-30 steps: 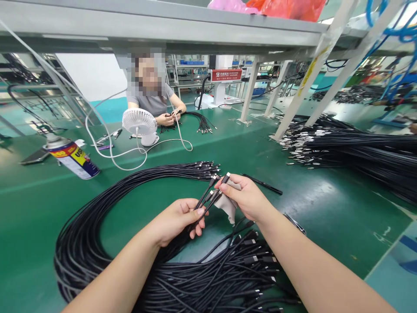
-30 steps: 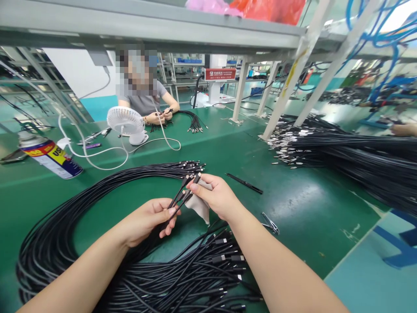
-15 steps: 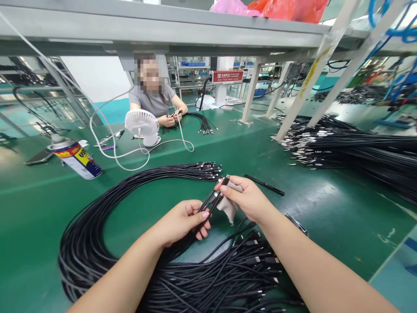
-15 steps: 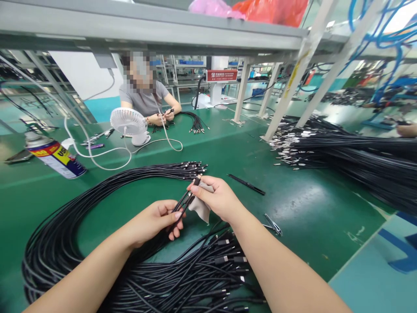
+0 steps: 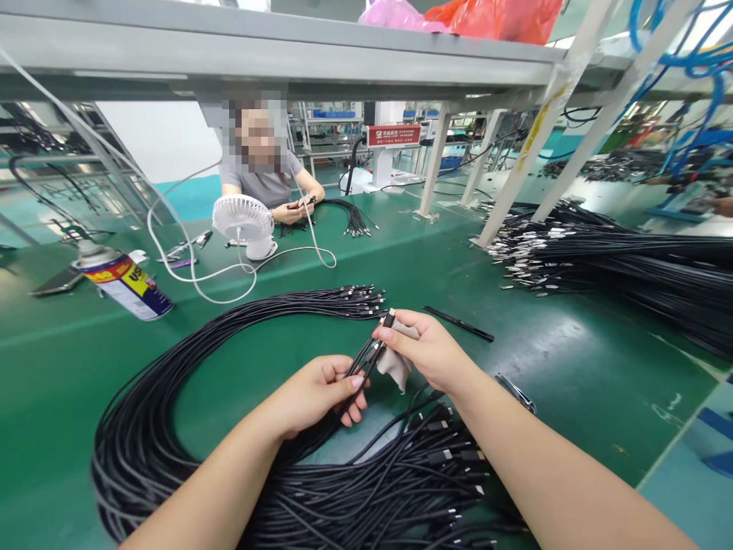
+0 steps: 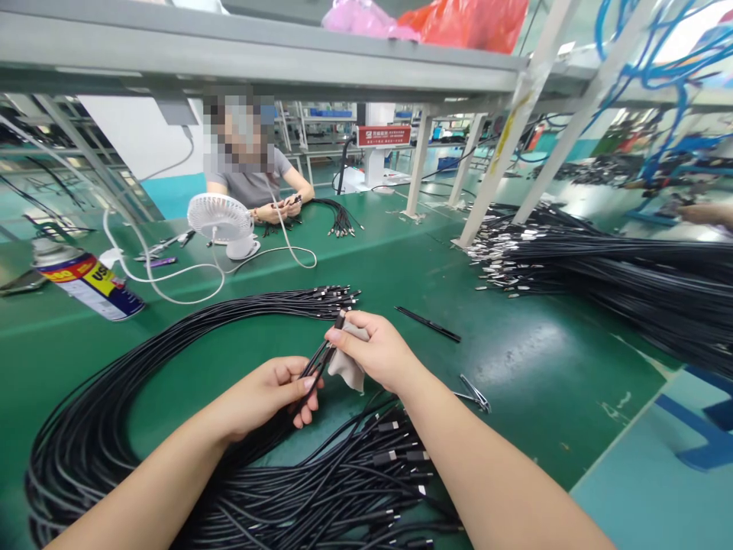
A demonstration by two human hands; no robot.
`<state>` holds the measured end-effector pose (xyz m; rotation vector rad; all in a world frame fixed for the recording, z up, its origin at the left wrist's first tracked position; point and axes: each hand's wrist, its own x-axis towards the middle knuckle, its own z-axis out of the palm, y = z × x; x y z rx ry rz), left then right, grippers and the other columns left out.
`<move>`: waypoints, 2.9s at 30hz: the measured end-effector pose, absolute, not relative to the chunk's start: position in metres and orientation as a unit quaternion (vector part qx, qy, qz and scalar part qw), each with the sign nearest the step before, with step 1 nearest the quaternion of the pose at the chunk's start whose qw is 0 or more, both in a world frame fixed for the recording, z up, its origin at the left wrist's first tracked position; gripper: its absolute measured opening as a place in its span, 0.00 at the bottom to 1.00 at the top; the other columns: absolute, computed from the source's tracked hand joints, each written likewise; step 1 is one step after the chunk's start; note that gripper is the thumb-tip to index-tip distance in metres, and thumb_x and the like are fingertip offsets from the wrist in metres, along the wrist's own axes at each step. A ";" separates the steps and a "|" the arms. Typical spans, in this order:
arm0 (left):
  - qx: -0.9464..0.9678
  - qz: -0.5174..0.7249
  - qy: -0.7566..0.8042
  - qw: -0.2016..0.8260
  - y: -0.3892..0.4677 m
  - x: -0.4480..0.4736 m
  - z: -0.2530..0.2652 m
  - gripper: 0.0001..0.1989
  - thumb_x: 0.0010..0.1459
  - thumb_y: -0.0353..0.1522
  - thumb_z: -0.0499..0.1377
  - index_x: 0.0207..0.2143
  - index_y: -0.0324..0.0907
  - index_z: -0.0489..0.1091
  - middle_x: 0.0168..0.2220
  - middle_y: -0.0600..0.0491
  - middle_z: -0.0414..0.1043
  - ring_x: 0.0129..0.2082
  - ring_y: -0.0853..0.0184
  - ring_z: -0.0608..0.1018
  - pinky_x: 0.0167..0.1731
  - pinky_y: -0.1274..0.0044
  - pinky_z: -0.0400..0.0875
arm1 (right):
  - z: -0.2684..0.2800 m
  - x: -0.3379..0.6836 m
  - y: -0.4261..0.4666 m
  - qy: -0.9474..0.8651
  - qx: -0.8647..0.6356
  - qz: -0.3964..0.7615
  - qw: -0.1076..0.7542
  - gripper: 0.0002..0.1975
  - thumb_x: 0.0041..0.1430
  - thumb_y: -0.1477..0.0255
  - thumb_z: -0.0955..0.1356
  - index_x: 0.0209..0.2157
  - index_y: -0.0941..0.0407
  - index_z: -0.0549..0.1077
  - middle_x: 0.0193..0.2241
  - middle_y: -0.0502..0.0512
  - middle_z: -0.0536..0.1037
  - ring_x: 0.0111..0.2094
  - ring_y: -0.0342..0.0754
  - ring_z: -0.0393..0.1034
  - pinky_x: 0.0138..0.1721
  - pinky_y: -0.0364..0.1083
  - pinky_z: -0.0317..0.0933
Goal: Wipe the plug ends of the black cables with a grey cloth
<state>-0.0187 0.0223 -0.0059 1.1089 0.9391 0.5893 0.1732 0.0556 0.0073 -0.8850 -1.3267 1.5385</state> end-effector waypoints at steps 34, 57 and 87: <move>0.450 0.161 0.322 0.817 0.016 -0.020 0.005 0.17 0.50 0.42 0.69 0.28 0.38 0.71 0.26 0.53 0.77 0.25 0.71 0.79 0.28 0.81 0.74 | 0.033 0.176 0.021 -0.477 -0.304 0.744 0.354 0.16 0.52 0.62 0.75 0.27 0.58 0.70 0.22 0.50 0.77 0.18 0.38 0.68 0.18 0.36 0.62; 0.400 0.339 0.392 0.756 0.016 -0.014 0.003 0.17 0.54 0.44 0.66 0.36 0.39 0.71 0.34 0.50 0.76 0.34 0.66 0.79 0.38 0.76 0.73 | 0.022 0.177 0.039 -0.561 -0.335 0.693 0.305 0.15 0.54 0.60 0.73 0.30 0.59 0.76 0.26 0.52 0.76 0.28 0.43 0.70 0.29 0.42 0.65; 0.395 0.437 0.354 0.727 0.017 -0.015 0.009 0.21 0.50 0.31 0.70 0.22 0.39 0.57 0.29 0.54 0.75 0.26 0.69 0.79 0.30 0.79 0.72 | 0.009 0.174 0.060 -0.614 -0.506 0.519 0.312 0.12 0.54 0.64 0.69 0.37 0.56 0.74 0.29 0.49 0.75 0.29 0.43 0.67 0.32 0.43 0.61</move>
